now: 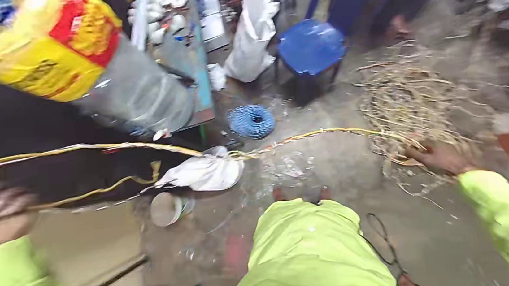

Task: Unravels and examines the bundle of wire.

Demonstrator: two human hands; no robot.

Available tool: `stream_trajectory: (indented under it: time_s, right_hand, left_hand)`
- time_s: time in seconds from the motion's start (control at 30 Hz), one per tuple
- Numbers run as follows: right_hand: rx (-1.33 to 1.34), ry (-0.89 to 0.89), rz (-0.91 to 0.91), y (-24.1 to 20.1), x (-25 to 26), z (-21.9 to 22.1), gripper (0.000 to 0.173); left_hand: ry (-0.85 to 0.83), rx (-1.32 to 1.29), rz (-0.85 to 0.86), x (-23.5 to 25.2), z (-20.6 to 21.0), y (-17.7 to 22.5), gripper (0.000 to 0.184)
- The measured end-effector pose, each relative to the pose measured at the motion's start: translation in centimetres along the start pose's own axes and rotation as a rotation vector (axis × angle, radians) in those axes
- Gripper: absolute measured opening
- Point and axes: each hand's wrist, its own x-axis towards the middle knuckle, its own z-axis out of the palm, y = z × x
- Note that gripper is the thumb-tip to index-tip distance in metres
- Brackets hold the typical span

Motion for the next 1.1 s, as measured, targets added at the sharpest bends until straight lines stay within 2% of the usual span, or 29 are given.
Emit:
stream_trajectory:
  time_s: [0.07,0.1,0.17,0.27,0.37,0.5,0.6,0.77,0.8,0.87,0.9,0.93,0.97,1.07,1.1]
  right_hand:
    - [0.190,-0.108,-0.222,-2.2,-2.2,1.4,0.037]
    - [0.266,-0.158,-0.323,-3.6,-3.4,2.0,0.038]
    - [0.307,-0.175,-0.521,-7.0,-4.8,3.1,0.048]
    - [0.166,-0.170,-0.692,-11.6,-6.2,3.6,0.050]
    - [0.074,-0.187,-0.767,-14.6,-7.5,4.1,0.044]
    - [0.089,-0.174,-0.870,-16.8,-9.3,5.1,0.034]
    - [0.129,-0.174,-0.924,-17.7,-10.3,5.7,0.032]
    - [0.228,-0.153,-0.797,-19.8,-12.0,6.4,0.021]
    - [0.217,-0.117,-0.774,-20.3,-12.3,6.7,0.032]
    - [0.156,-0.040,-0.791,-21.4,-12.6,7.4,0.076]
    - [0.108,-0.016,-0.822,-22.1,-12.7,7.6,0.092]
    - [0.083,-0.006,-0.875,-22.6,-12.7,8.0,0.096]
    - [0.075,-0.001,-0.953,-22.9,-12.5,8.4,0.087]
    - [0.077,0.038,-1.182,-23.3,-10.7,9.3,0.028]
    - [0.071,0.048,-1.208,-23.2,-10.2,9.2,0.020]
  left_hand:
    - [-0.373,-0.012,-0.065,2.1,-5.1,-2.8,0.038]
    - [-0.499,-0.038,-0.112,2.2,-5.9,-4.1,0.041]
    - [-0.576,-0.021,-0.220,-0.1,-4.8,-5.9,0.046]
    - [-0.673,0.007,-0.383,-3.0,-3.6,-8.3,0.050]
    - [-0.806,0.039,-0.481,-5.2,-2.7,-11.5,0.043]
    - [-0.919,0.110,-0.494,-8.6,-0.8,-15.7,0.036]
    - [-1.009,0.156,-0.500,-10.2,-0.1,-18.3,0.035]
    - [-1.171,0.442,-0.435,-14.1,1.8,-18.5,0.044]
    - [-1.239,0.461,-0.428,-14.9,2.0,-18.2,0.042]
    - [-1.387,0.465,-0.423,-16.3,2.7,-17.6,0.041]
    - [-1.473,0.463,-0.427,-16.9,3.1,-17.2,0.040]
    - [-1.570,0.459,-0.428,-17.4,3.4,-16.9,0.039]
    - [-1.667,0.456,-0.419,-17.8,3.8,-16.5,0.038]
    - [-1.870,0.398,-0.356,-18.1,4.1,-15.5,0.039]
    - [-1.881,0.416,-0.330,-17.7,3.8,-15.2,0.037]
